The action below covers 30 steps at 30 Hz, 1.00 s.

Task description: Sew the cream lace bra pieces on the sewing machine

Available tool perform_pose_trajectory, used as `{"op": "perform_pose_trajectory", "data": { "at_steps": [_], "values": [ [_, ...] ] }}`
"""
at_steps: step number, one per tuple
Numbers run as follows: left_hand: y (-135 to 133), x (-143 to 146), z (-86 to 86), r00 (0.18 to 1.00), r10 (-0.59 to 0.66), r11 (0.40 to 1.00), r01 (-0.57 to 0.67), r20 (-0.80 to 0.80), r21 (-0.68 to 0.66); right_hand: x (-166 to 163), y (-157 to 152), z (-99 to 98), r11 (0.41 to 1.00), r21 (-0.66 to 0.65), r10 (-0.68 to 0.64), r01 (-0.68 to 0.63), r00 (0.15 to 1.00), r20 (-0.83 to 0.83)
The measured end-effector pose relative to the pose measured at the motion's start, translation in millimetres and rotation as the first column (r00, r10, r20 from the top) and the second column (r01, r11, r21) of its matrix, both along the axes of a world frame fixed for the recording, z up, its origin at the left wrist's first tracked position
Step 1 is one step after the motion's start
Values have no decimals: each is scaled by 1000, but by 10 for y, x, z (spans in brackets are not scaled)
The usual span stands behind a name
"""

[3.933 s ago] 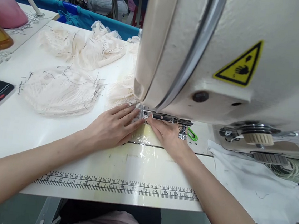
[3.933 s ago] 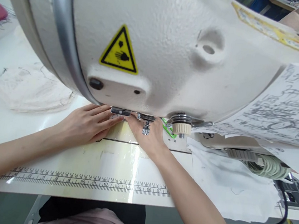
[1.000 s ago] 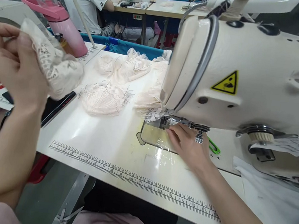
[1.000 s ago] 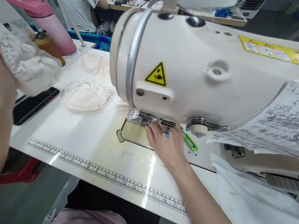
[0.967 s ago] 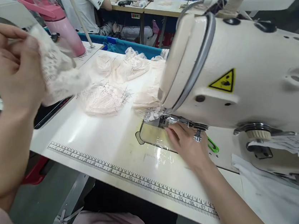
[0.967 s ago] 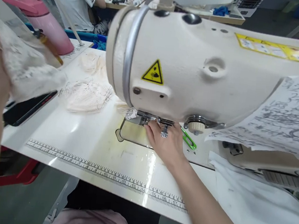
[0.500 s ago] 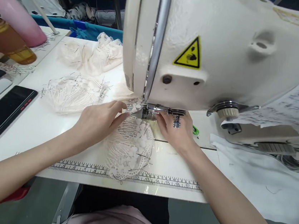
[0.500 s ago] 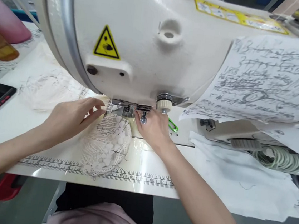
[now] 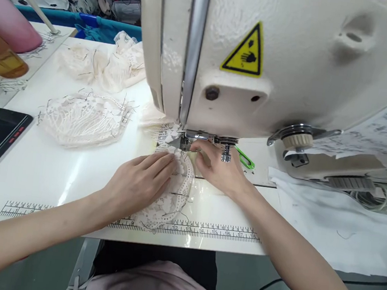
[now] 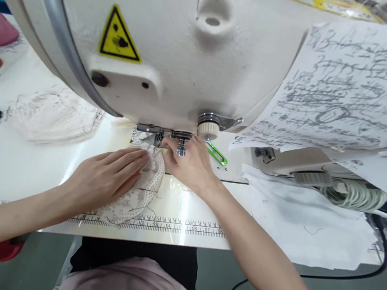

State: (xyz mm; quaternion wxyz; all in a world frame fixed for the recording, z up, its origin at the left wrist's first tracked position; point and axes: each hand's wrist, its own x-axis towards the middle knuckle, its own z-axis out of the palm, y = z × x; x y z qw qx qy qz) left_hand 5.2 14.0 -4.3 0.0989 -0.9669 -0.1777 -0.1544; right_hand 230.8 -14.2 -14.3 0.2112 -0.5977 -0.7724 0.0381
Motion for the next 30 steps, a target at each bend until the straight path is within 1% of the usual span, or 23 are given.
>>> {"op": "perform_pose_trajectory", "data": {
  "at_steps": [2,4,6,9,11,14,16,21,24,27,30],
  "values": [
    [1,-2,8,1000,-4,1000,4,-8,14,-20,-12,18,996,-33,85,-86,995,-48],
    [-1,3,19,999,0,1000,0,-32,23,-43,-30,19,987,-58,146,-148,988,-49],
    [5,11,33,998,8,1000,-6,-66,23,-55,-41,1,991,-57,119,-120,993,-20],
    [28,31,50,995,3,1000,-2,-96,7,-38,-35,-43,1000,-1,19,-19,1000,6],
    [46,48,47,995,-23,1000,22,-96,-9,-13,-20,-66,999,44,-3,2,1000,19],
    [74,70,8,994,-72,997,71,-82,-19,20,-2,-79,994,107,22,-31,997,80],
    [94,78,-27,994,-82,997,81,-76,-21,29,-2,-74,989,136,32,-51,990,138],
    [144,79,-61,995,-45,999,42,-91,-34,20,-38,-43,989,129,42,-78,964,262],
    [166,85,-60,995,-26,998,21,-92,-51,12,-63,-30,982,163,29,-91,937,347],
    [192,100,-69,996,-34,997,28,-86,-66,1,-90,-29,978,182,14,-103,902,432],
    [228,112,-85,997,-37,995,30,-74,-95,-10,-120,-46,984,161,-8,-73,892,451]
  ]
}}
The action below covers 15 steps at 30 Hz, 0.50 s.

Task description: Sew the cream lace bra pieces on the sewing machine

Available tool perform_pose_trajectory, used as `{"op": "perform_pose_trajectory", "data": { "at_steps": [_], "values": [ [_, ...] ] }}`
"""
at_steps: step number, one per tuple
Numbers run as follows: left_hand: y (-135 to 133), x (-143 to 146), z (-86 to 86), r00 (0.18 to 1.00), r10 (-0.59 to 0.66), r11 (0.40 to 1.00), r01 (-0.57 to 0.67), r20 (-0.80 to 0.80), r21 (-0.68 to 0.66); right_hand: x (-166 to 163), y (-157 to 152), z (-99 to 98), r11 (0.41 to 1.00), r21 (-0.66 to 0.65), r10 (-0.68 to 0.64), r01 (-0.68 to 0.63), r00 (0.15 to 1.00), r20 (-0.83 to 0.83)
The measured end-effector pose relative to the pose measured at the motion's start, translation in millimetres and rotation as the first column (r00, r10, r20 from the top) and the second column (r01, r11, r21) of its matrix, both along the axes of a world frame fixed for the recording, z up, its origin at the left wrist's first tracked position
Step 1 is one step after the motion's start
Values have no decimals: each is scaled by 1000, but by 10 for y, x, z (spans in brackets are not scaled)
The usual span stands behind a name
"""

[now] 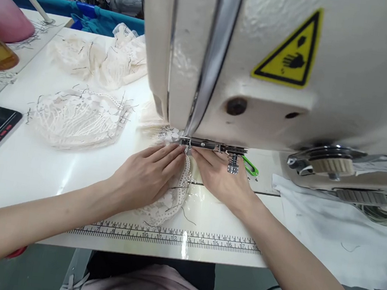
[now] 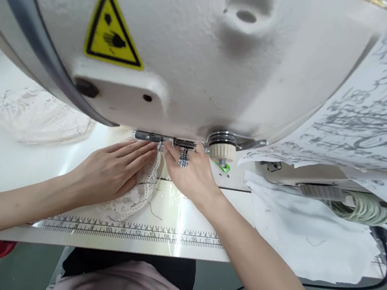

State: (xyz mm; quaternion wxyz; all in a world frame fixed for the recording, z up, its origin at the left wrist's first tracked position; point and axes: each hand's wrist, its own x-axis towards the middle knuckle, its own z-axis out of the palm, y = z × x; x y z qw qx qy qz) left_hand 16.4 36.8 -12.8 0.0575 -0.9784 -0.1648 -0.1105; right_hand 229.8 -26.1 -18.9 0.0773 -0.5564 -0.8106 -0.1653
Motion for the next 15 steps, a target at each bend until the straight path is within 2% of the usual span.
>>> {"op": "perform_pose_trajectory", "data": {
  "at_steps": [10,15],
  "values": [
    [89,25,-25,998,-12,1000,11,61,11,-6,73,-73,985,-140,-118,96,981,-154],
    [107,43,-19,998,0,1000,-1,68,8,-14,82,-79,980,-151,-150,127,976,-156]
  ]
}}
